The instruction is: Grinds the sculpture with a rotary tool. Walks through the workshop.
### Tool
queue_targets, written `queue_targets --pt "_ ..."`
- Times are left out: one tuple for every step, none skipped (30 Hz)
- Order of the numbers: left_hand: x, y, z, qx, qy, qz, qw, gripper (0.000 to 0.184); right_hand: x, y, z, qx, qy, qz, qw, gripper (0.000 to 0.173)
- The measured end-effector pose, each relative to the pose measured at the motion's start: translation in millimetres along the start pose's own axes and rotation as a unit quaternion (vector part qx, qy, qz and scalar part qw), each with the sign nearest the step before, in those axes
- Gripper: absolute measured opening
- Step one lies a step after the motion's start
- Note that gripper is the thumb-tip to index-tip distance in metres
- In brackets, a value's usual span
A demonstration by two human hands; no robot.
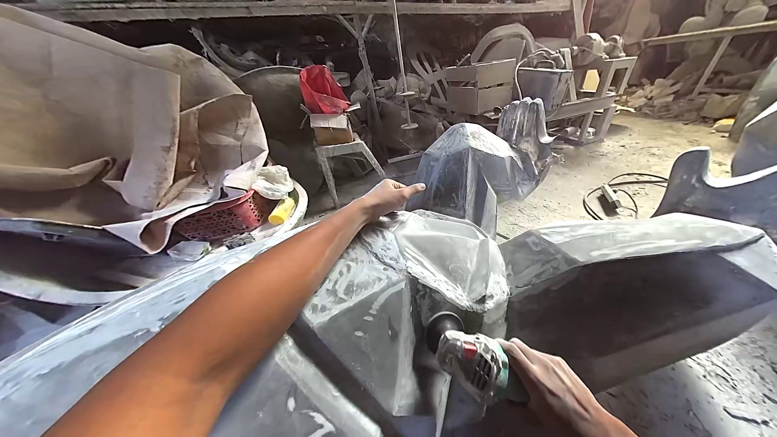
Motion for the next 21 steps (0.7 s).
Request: queue_targets --pt "-0.3 -0.4 0.3 0.0 0.0 0.0 1.0 0.059 8.4 -3.7 -1.3 0.002 -0.001 0.002 1.0 0.068" --pt "-1.0 -0.1 0.5 -0.002 -0.002 0.001 1.0 0.059 15.5 -6.9 -2.9 0.001 -0.005 0.005 1.0 0.069" --pt "-1.5 0.3 0.6 -0.002 -0.003 0.001 1.0 0.059 20.9 -8.9 -4.4 -0.003 -0.012 0.007 1.0 0.068" --pt "-2.0 0.7 0.9 -0.003 -0.004 0.001 1.0 0.06 24.5 -9.5 -5.5 -0.006 -0.022 0.007 1.0 0.068" --pt "-2.0 1.0 0.9 -0.006 -0.004 0.001 1.0 0.06 25.7 -8.4 -6.6 -0.011 -0.033 0.0 0.999 0.068" --pt "-1.4 1.4 0.5 -0.008 -0.004 0.0 1.0 0.059 24.5 -6.0 -8.2 -0.016 -0.044 -0.013 0.999 0.068" --pt "-0.5 2.1 -0.3 -0.01 -0.002 -0.002 1.0 0.058 21.3 -2.8 -10.0 -0.019 -0.051 -0.03 0.998 0.067" --pt "0.4 2.8 -1.1 -0.014 -0.002 -0.003 1.0 0.058 16.1 0.6 -11.7 -0.02 -0.056 -0.047 0.997 0.068" --pt "0.8 2.9 -1.3 -0.018 -0.002 -0.004 1.0 0.058 9.9 4.1 -12.8 -0.021 -0.058 -0.057 0.996 0.068" --pt "0.7 2.4 -1.1 -0.02 -0.004 -0.004 1.0 0.058 3.0 7.3 -13.3 -0.022 -0.061 -0.06 0.996 0.068" --pt "-0.1 2.6 -0.7 -0.019 -0.005 -0.003 1.0 0.058 -4.7 10.5 -12.2 -0.024 -0.063 -0.057 0.996 0.069" --pt "-1.1 3.1 -0.4 -0.018 -0.005 -0.003 1.0 0.059 -12.4 13.5 -9.6 -0.023 -0.06 -0.055 0.996 0.068" --pt "-1.3 3.1 0.0 -0.016 -0.005 -0.004 1.0 0.058 -18.6 15.2 -6.1 -0.021 -0.053 -0.056 0.997 0.067" --pt "-1.0 2.5 0.2 -0.016 -0.006 -0.005 1.0 0.058 -23.3 15.8 -1.8 -0.018 -0.043 -0.057 0.997 0.066" --pt "-0.5 2.0 0.0 -0.015 -0.005 -0.004 1.0 0.058 -26.6 15.4 2.1 -0.012 -0.033 -0.059 0.998 0.065" --pt "-0.3 1.8 0.0 -0.013 -0.003 -0.003 1.0 0.058 -28.3 14.2 5.0 -0.008 -0.027 -0.061 0.998 0.066" --pt "-1.0 2.0 0.9 -0.01 -0.001 -0.004 1.0 0.058 -29.3 13.2 6.8 -0.006 -0.026 -0.067 0.997 0.067" --pt "-1.9 3.1 1.4 -0.005 0.002 -0.006 1.0 0.058 -30.5 13.3 7.4 -0.006 -0.029 -0.079 0.996 0.067" --pt "-2.7 4.4 2.1 0.001 0.007 -0.007 1.0 0.059 -32.3 14.7 7.7 -0.007 -0.037 -0.091 0.995 0.068" --pt "-3.2 5.2 2.6 0.003 0.01 -0.008 1.0 0.058 -35.2 17.5 7.5 -0.012 -0.048 -0.098 0.994 0.068" --pt "-3.4 5.6 2.8 0.008 0.013 -0.007 1.0 0.058 -39.1 20.9 7.3 -0.019 -0.056 -0.103 0.993 0.067"
Point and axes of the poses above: each hand's wrist, its own x-axis away from the middle knuckle, its own y-axis out of the back of the hand, z = x × y, the point moved 8 cm from there along -x, towards the middle knuckle, and after that the axes turned 3 degrees about -z, right-handed, at the moved point
